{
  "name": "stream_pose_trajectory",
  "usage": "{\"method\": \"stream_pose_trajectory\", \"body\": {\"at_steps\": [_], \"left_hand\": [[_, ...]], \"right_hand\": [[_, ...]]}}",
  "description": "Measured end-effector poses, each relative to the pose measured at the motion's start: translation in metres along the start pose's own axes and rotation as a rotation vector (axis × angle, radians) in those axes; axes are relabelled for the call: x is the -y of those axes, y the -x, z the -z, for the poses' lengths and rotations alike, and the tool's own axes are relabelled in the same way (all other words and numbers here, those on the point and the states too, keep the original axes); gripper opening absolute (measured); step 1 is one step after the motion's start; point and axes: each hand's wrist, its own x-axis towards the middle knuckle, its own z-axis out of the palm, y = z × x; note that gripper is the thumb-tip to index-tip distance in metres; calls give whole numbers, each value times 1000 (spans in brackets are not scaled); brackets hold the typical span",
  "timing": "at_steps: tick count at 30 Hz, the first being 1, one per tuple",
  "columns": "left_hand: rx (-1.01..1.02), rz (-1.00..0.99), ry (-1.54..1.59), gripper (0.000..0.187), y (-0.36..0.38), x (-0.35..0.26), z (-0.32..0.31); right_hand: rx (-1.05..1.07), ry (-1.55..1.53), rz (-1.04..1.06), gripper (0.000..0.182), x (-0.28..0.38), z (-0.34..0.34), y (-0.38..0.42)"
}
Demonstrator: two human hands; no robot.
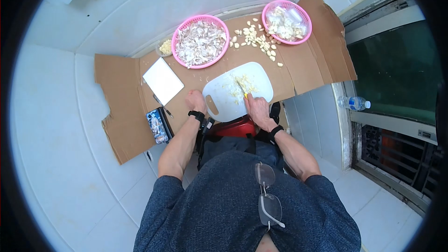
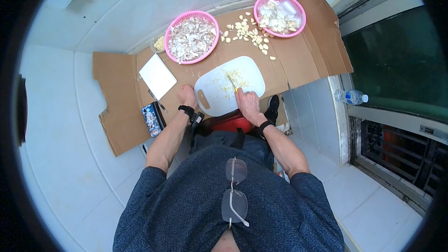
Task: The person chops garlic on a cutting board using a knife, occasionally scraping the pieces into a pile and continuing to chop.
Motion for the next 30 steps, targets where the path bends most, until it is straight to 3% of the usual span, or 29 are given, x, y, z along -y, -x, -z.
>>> {"method": "stream_pose_trajectory", "body": {"at_steps": [9, 14, 21, 24, 30], "left_hand": [[-16, -93, -99, 42, -3, 8, -6], [-160, -23, -129, 35, -2, 2, -11], [-119, -41, -50, 33, 2, 4, -11], [-191, -15, -120, 32, -4, 6, -18], [-223, 25, -118, 30, -1, 5, -17]], "right_hand": [[-23, 5, -29, 21, 5, 14, -4], [-1, 14, -42, 22, -3, 2, -1], [-70, -14, -46, 22, -4, 17, 17], [-93, -10, -35, 21, -6, 15, 23], [-21, 4, -23, 20, -12, 1, 28]]}}
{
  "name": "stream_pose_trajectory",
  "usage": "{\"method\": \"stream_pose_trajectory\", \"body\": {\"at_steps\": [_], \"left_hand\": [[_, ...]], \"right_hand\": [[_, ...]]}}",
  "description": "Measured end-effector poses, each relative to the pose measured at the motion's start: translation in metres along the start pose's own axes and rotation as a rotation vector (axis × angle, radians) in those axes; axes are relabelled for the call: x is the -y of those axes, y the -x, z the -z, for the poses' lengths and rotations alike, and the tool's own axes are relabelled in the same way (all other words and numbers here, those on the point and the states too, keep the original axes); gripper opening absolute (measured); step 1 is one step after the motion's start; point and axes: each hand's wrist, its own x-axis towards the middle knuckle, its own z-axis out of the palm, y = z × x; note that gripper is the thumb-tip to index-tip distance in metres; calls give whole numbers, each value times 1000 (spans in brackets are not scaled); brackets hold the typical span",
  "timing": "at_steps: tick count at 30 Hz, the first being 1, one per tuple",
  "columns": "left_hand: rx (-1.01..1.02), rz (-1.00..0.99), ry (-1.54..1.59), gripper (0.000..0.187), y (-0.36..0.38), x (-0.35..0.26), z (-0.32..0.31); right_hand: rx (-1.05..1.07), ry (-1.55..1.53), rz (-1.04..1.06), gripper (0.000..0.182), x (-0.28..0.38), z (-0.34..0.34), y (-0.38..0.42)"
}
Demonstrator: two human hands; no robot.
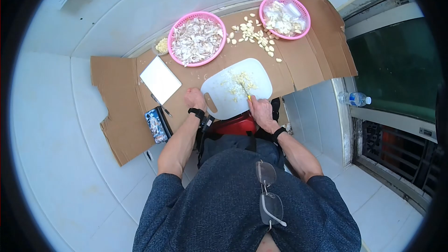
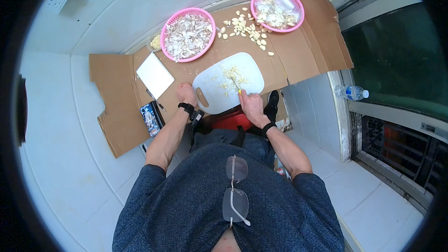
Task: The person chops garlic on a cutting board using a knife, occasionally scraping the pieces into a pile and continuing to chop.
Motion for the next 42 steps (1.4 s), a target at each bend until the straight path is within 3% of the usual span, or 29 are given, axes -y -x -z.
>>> {"method": "stream_pose_trajectory", "body": {"at_steps": [2, 13, 22, 30, 36, 39, 42], "left_hand": [[84, -69, 72, 28, -3, 4, 0], [57, -92, 11, 26, -2, 5, -1], [84, -78, 75, 30, -5, 7, -2], [75, -60, 48, 36, -3, 7, -3], [20, -20, 149, 31, -9, 15, -14], [59, -99, 198, 28, 4, 4, 0], [14, -85, 59, 26, -2, 6, -4]], "right_hand": [[-12, 0, 6, 20, -1, 2, -1], [-77, -14, 2, 21, 14, 10, -11], [31, 20, -12, 21, 5, 7, -15], [-94, 17, -105, 22, -1, 10, -20], [-48, 10, -91, 21, -12, 3, -17], [-49, 8, -92, 21, -10, 7, -18], [-54, 16, -105, 21, -5, 11, -19]]}}
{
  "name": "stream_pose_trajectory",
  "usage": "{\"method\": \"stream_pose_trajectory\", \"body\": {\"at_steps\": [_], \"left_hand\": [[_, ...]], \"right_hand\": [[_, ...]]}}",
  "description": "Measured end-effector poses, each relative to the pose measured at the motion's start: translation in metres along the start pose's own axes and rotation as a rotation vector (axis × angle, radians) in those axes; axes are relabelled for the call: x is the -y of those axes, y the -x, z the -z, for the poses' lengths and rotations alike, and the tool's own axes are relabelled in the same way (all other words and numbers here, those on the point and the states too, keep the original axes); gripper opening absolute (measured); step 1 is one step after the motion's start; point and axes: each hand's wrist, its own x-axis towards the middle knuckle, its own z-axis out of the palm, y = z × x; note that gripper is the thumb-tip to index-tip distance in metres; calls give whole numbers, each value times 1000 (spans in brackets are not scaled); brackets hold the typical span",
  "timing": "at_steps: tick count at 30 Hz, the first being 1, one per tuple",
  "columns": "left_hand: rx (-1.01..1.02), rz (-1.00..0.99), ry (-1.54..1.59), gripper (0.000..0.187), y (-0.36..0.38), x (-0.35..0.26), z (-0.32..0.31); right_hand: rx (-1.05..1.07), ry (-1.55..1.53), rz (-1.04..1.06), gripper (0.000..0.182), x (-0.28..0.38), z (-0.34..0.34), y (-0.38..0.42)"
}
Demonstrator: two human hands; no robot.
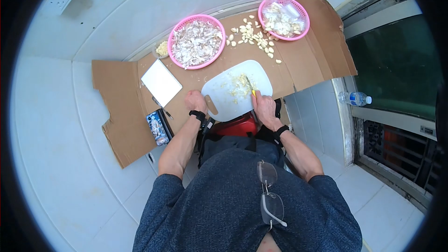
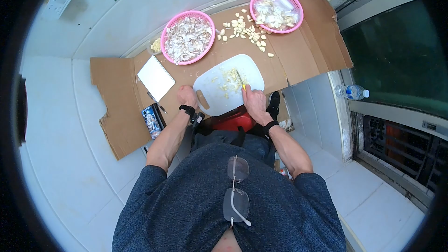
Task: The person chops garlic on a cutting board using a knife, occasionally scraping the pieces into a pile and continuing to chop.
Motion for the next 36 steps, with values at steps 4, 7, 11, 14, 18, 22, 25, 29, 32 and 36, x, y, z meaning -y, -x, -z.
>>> {"method": "stream_pose_trajectory", "body": {"at_steps": [4, 7, 11, 14, 18, 22, 25, 29, 32, 36], "left_hand": [[3, 7, 39, 28, -4, 9, -8], [0, -51, -54, 31, -1, 4, -1], [-6, -11, -110, 35, 1, -3, 1], [-17, -18, -89, 35, 4, -4, 4], [-12, -12, -49, 36, 1, 2, -2], [-7, -12, -80, 36, 0, 4, -8], [3, -21, -73, 35, -3, 6, -9], [21, -74, -11, 33, 1, 8, -6], [-23, -40, -106, 32, 3, 0, 0], [-2, -50, -69, 32, 5, -1, 1]], "right_hand": [[-30, -35, -6, 22, 3, -5, -7], [26, -34, -37, 24, 5, -7, -9], [66, -25, -50, 25, 4, -6, -10], [24, -27, -43, 25, 0, -4, -2], [-45, -30, -41, 24, -12, -3, 16], [-51, -1, -44, 23, -14, -1, 25], [-34, 3, -51, 23, -15, -6, 26], [-31, 19, -36, 24, -18, -7, 26], [-33, 34, -46, 24, -18, -6, 27], [-77, 36, -87, 24, -20, -4, 29]]}}
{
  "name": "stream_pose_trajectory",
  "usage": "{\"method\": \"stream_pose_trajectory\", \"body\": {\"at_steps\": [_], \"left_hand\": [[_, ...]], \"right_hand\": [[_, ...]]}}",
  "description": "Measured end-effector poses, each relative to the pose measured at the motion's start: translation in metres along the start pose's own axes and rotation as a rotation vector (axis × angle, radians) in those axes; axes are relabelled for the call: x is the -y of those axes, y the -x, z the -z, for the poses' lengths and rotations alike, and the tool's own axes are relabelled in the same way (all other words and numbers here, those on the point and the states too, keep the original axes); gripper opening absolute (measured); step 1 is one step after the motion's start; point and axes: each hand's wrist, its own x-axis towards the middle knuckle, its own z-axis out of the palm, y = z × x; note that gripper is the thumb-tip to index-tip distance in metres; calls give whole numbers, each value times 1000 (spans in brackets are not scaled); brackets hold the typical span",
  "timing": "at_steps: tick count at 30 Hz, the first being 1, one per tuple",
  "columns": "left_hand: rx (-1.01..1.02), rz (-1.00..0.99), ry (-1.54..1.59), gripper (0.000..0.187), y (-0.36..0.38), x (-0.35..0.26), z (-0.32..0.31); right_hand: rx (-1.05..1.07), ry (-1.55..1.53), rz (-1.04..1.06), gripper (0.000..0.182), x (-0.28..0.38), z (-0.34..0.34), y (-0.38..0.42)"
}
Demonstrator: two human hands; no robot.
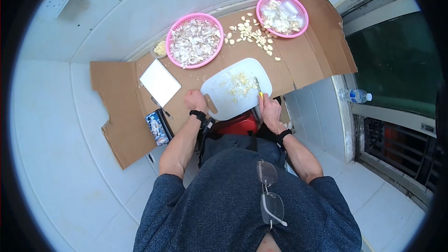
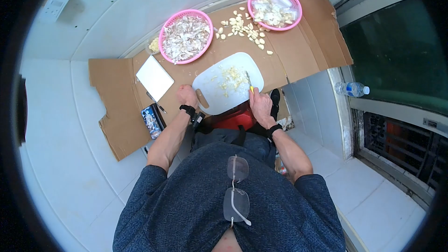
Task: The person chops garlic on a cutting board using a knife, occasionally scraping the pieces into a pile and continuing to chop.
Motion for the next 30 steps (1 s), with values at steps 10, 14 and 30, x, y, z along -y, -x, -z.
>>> {"method": "stream_pose_trajectory", "body": {"at_steps": [10, 14, 30], "left_hand": [[6, -15, -17, 30, 0, 0, 0], [-24, -42, 8, 27, -4, 7, -5], [-46, -35, -10, 28, 1, 2, -2]], "right_hand": [[-1, -35, 43, 22, 0, -1, 1], [30, -59, 61, 21, 11, 2, 4], [22, -91, 69, 22, 12, -4, -3]]}}
